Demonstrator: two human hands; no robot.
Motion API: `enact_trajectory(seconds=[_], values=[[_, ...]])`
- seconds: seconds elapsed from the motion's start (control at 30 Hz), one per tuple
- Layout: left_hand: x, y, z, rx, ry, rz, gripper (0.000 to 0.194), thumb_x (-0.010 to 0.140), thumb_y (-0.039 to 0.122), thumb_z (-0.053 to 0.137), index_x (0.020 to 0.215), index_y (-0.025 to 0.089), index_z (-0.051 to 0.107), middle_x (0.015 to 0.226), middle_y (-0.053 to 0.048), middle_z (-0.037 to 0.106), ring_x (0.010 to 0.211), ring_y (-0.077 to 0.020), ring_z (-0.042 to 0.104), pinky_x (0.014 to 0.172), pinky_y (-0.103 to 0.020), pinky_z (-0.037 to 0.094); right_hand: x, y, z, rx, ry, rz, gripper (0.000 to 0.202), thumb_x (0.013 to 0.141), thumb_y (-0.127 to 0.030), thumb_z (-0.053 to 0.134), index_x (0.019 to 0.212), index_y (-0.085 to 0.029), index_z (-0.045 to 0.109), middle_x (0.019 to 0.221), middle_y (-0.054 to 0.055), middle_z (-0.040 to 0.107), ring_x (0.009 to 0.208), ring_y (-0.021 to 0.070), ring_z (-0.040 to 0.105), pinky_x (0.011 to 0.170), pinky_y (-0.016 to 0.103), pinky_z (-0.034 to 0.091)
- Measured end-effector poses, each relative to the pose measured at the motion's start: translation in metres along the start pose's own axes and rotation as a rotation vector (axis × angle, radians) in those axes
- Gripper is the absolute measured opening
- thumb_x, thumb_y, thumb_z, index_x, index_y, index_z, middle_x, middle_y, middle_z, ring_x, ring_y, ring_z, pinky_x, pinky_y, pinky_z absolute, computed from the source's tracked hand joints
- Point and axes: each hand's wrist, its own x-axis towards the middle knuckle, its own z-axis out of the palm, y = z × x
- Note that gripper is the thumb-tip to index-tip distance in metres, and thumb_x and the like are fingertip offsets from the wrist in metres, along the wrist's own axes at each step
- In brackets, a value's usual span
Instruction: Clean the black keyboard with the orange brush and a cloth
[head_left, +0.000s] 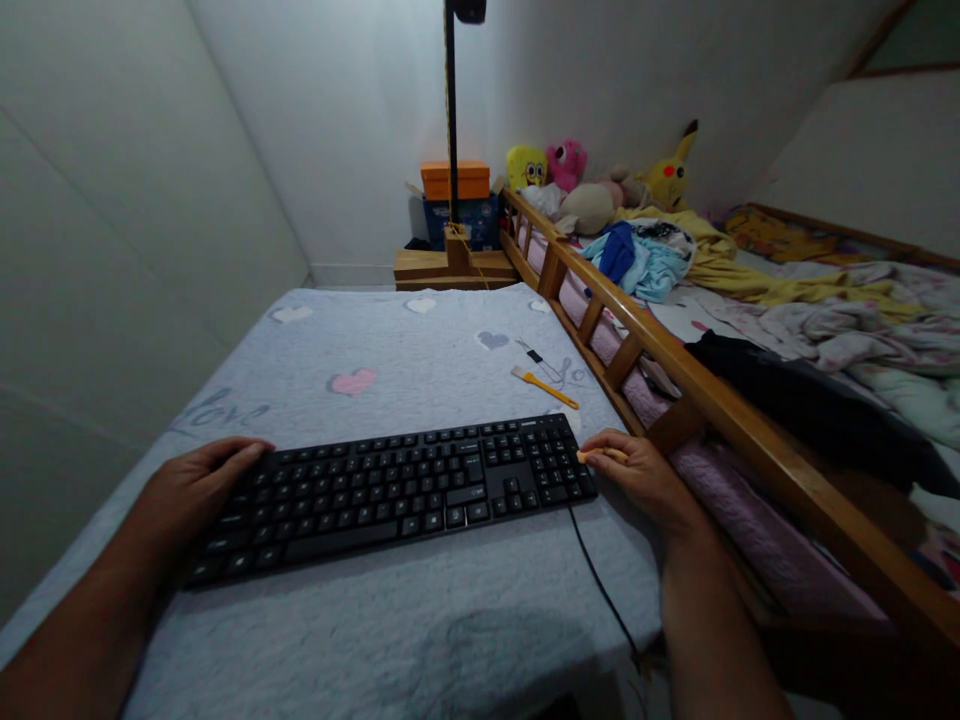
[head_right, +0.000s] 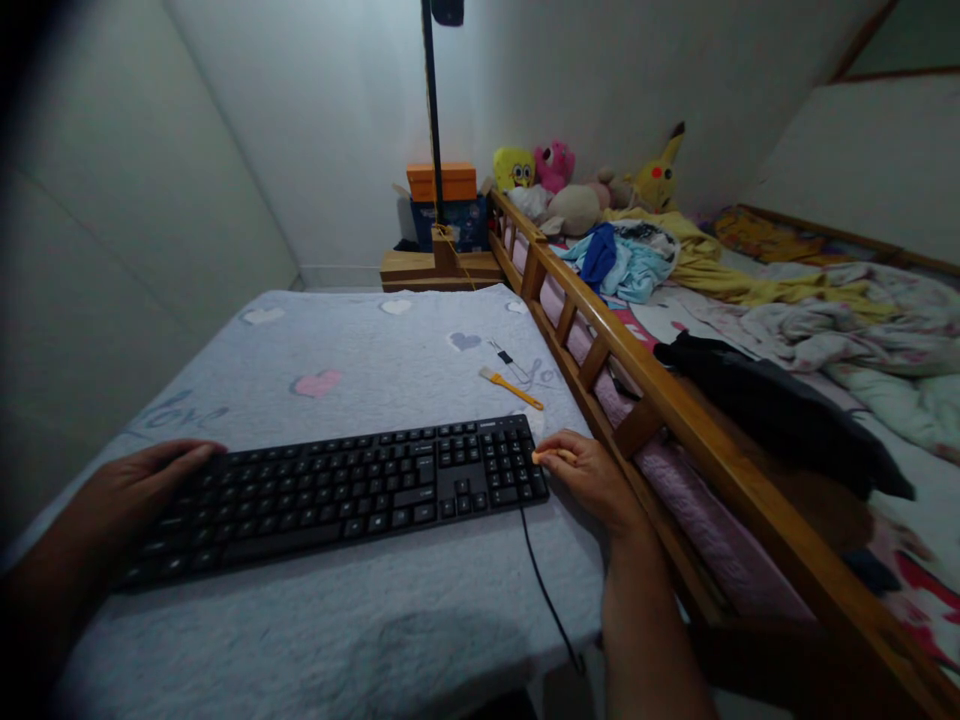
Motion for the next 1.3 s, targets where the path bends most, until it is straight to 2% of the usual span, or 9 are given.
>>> enact_trajectory(seconds=[0.2,0.33,0.47,0.57,0.73,1.0,1.2,1.3], values=[[-0.001,0.004,-0.002,0.021,-0.011,0.025,0.05,0.068,0.06,0.058,0.093,0.019,0.075,0.098,-0.007,0.078,0.097,-0.031,0.068,0.085,-0.037,0.05,0.024,-0.007,0.011,-0.138,0.155,-0.11,0.018,0.08,-0.036,0.068,0.082,-0.02,0.073,0.088,0.007,0.071,0.089,0.0237,0.066,0.081,0.036,0.05],[-0.001,0.005,-0.003,0.026,-0.038,0.009,0.052,0.068,0.06,0.058,0.094,0.019,0.075,0.102,-0.008,0.077,0.101,-0.0316,0.067,0.092,-0.04,0.048,0.035,-0.011,0.016,-0.236,0.181,-0.179,0.016,0.082,-0.034,0.065,0.082,-0.02,0.073,0.089,0.006,0.069,0.089,0.0229,0.066,0.082,0.036,0.049],[-0.005,0.01,-0.003,0.013,-0.021,0.003,0.051,0.068,0.059,0.057,0.093,0.018,0.075,0.102,-0.008,0.077,0.101,-0.0312,0.067,0.091,-0.039,0.049,0.036,-0.013,0.017,-0.298,0.183,-0.229,0.016,0.084,-0.032,0.064,0.082,-0.02,0.074,0.085,0.005,0.067,0.087,0.0216,0.065,0.081,0.034,0.048],[-0.006,0.011,-0.003,0.001,-0.012,0.009,0.05,0.068,0.061,0.057,0.092,0.02,0.075,0.099,-0.007,0.078,0.097,-0.0311,0.068,0.086,-0.038,0.051,0.033,-0.012,0.015,-0.305,0.164,-0.233,0.015,0.084,-0.031,0.064,0.082,-0.02,0.074,0.087,0.006,0.067,0.088,0.0216,0.064,0.08,0.033,0.049],[-0.001,0.005,-0.003,0.018,-0.008,0.002,0.05,0.067,0.06,0.059,0.093,0.02,0.075,0.1,-0.008,0.077,0.1,-0.0317,0.068,0.091,-0.039,0.048,0.024,-0.012,0.011,-0.318,0.113,-0.229,0.014,0.085,-0.028,0.062,0.085,-0.021,0.074,0.089,0.006,0.067,0.088,0.0212,0.064,0.08,0.033,0.049],[0.0,0.004,-0.001,0.013,-0.017,0.009,0.052,0.068,0.061,0.057,0.093,0.019,0.074,0.1,-0.007,0.077,0.1,-0.0305,0.068,0.087,-0.036,0.049,0.008,-0.015,0.007,-0.311,0.03,-0.203,0.014,0.087,-0.028,0.061,0.086,-0.022,0.074,0.089,0.005,0.065,0.088,0.0204,0.064,0.078,0.031,0.049],[-0.003,0.01,-0.002,0.027,-0.022,-0.003,0.051,0.067,0.061,0.057,0.092,0.019,0.074,0.1,-0.007,0.077,0.099,-0.0308,0.068,0.087,-0.037,0.05,0.001,-0.017,0.005,-0.303,-0.003,-0.163,0.014,0.086,-0.029,0.062,0.084,-0.021,0.074,0.088,0.006,0.066,0.087,0.021,0.063,0.077,0.031,0.049],[-0.006,0.012,-0.002,0.025,-0.015,-0.001,0.052,0.068,0.061,0.056,0.093,0.019,0.075,0.099,-0.007,0.077,0.096,-0.0302,0.07,0.082,-0.036,0.053,-0.002,-0.014,0.003,-0.262,-0.021,-0.165,0.012,0.085,-0.028,0.064,0.083,-0.021,0.074,0.086,0.005,0.066,0.086,0.0209,0.063,0.077,0.031,0.049]])
